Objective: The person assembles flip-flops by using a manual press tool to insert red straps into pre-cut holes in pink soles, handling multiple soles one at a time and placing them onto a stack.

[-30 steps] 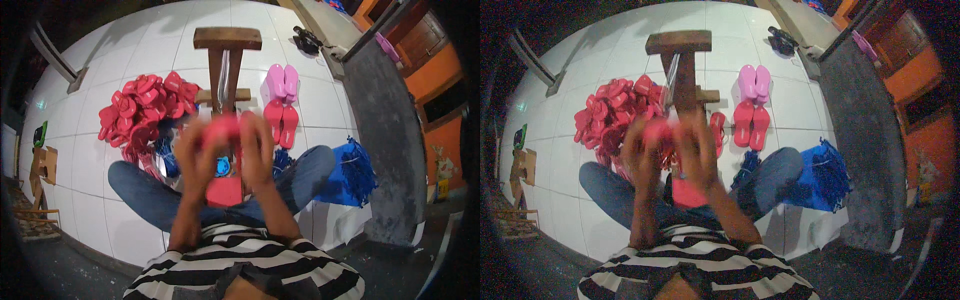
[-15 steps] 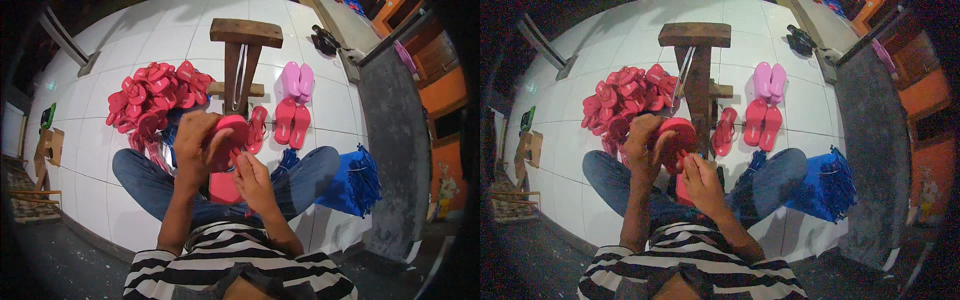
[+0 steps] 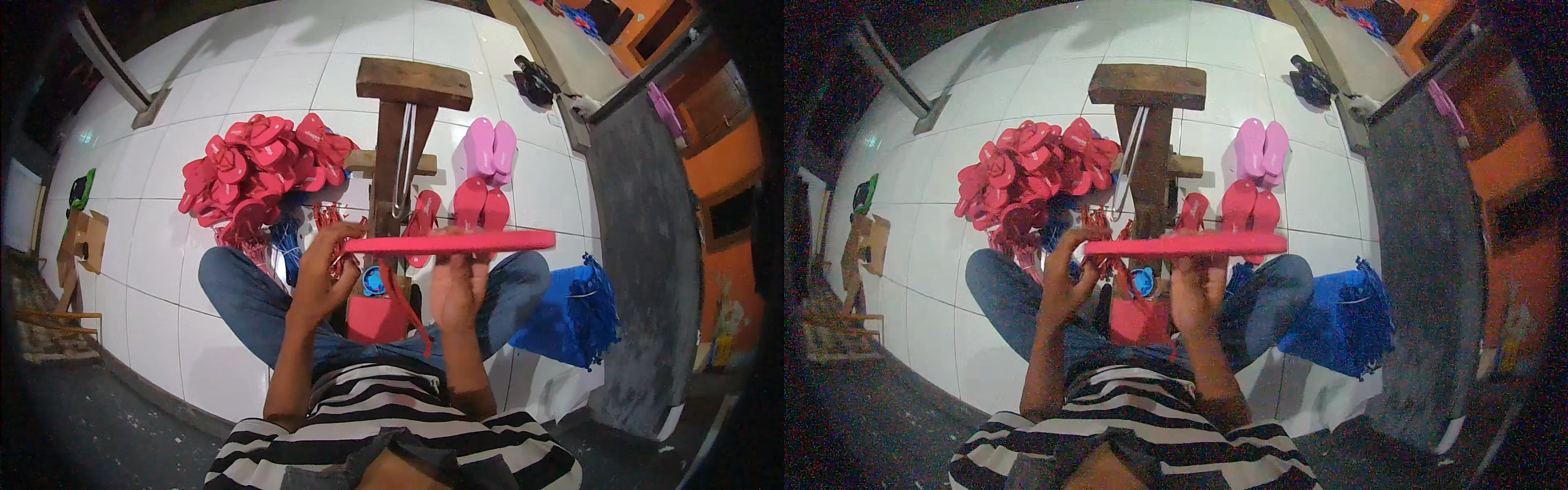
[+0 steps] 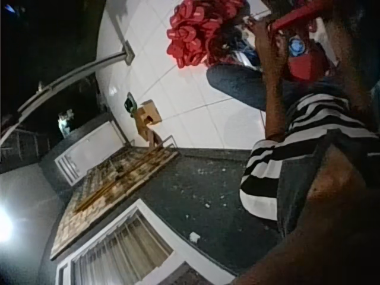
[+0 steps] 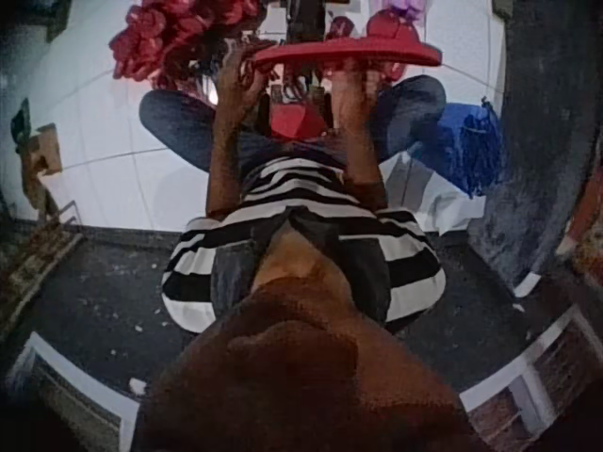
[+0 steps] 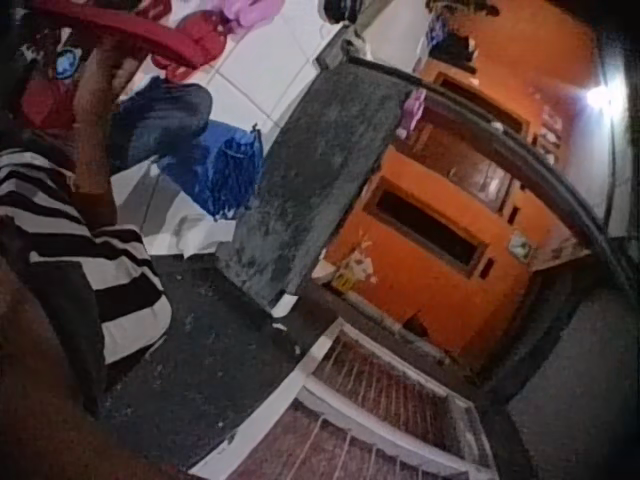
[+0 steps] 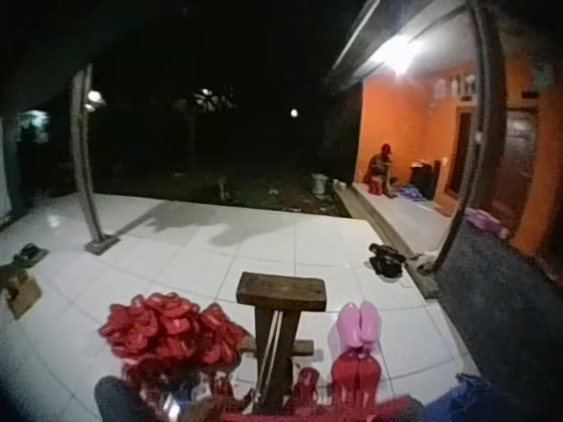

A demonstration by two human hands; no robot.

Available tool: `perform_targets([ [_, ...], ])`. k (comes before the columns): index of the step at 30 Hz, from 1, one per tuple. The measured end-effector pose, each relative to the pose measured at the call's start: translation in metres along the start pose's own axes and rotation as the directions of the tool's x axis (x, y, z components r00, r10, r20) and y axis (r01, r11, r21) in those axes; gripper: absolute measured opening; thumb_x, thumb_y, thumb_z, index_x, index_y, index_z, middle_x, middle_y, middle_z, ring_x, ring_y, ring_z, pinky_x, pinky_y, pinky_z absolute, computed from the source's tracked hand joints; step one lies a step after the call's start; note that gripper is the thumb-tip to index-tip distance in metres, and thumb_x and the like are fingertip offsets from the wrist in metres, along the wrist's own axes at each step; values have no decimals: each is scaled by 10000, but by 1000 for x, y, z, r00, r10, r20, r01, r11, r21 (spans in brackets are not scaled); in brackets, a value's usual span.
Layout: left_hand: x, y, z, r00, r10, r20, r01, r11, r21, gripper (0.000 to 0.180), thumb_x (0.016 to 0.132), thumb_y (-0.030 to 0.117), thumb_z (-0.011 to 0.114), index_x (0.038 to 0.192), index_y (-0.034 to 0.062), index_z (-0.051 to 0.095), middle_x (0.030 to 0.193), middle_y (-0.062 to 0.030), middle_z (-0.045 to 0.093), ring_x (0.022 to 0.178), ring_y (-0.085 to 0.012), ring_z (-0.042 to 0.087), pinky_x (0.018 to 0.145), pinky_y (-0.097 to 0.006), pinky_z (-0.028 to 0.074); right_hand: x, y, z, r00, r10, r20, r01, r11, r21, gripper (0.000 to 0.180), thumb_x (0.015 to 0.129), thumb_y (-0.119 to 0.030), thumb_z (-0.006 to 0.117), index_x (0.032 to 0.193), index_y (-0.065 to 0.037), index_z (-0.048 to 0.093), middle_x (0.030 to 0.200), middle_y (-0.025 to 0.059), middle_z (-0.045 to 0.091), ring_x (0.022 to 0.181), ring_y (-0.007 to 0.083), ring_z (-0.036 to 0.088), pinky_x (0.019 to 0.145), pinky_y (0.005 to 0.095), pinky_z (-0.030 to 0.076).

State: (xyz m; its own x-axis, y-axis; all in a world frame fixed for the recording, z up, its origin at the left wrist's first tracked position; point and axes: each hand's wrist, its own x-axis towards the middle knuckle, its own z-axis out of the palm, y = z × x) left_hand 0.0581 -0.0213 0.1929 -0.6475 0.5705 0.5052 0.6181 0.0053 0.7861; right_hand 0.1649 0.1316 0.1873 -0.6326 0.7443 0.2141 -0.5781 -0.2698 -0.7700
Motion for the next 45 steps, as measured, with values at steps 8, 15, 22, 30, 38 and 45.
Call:
perform_targets([
  [8,33,32,-7,939,344,-29,-345,932,-109,413,661,-56,704,1038,59,581,1055,-157,592,936,-245,613,770,-312,520,41,-19,9,647,-278,710,738,461,-493,234,843,-228,585,1023,-88,533,1044,108,612,995,287,574,895,399,389],
  [15,49,26,-6,938,338,-78,-346,931,-116,384,636,-117,656,981,44,610,979,-169,609,860,-248,639,746,-313,539,49,-25,18,662,-301,686,738,420,-528,249,796,-162,618,1004,-73,516,1006,135,612,938,293,586,866,414,428],
  [22,61,34,-11,956,284,-74,-291,949,-120,353,653,-81,693,983,26,624,924,-152,616,828,-232,635,716,-300,531,53,-29,26,714,-283,640,671,539,-509,303,799,-145,631,1048,-49,488,958,158,602,897,296,580,845,405,453],
  [30,101,75,-3,928,-359,-99,235,771,-592,278,726,-43,737,905,-7,526,861,-68,545,729,-112,568,559,-206,495,40,-34,47,944,-150,295,331,487,-808,626,827,-145,665,1340,28,351,1258,222,392,1188,370,342,995,473,283],
  [38,163,33,14,935,-79,-345,122,987,106,271,777,116,749,820,25,497,665,-46,563,567,-61,511,507,-245,424,134,-14,60,904,-394,165,296,298,-908,991,704,-165,797,1413,-12,122,1340,235,289,1209,361,340,1037,475,256],
  [45,76,-27,26,935,-199,-293,216,976,29,188,922,189,561,926,1,553,758,-100,606,663,-93,536,542,-281,428,80,41,1,998,-4,-65,-43,708,-705,698,763,-297,757,1260,-21,351,1164,174,477,1010,274,528,822,378,447],
])
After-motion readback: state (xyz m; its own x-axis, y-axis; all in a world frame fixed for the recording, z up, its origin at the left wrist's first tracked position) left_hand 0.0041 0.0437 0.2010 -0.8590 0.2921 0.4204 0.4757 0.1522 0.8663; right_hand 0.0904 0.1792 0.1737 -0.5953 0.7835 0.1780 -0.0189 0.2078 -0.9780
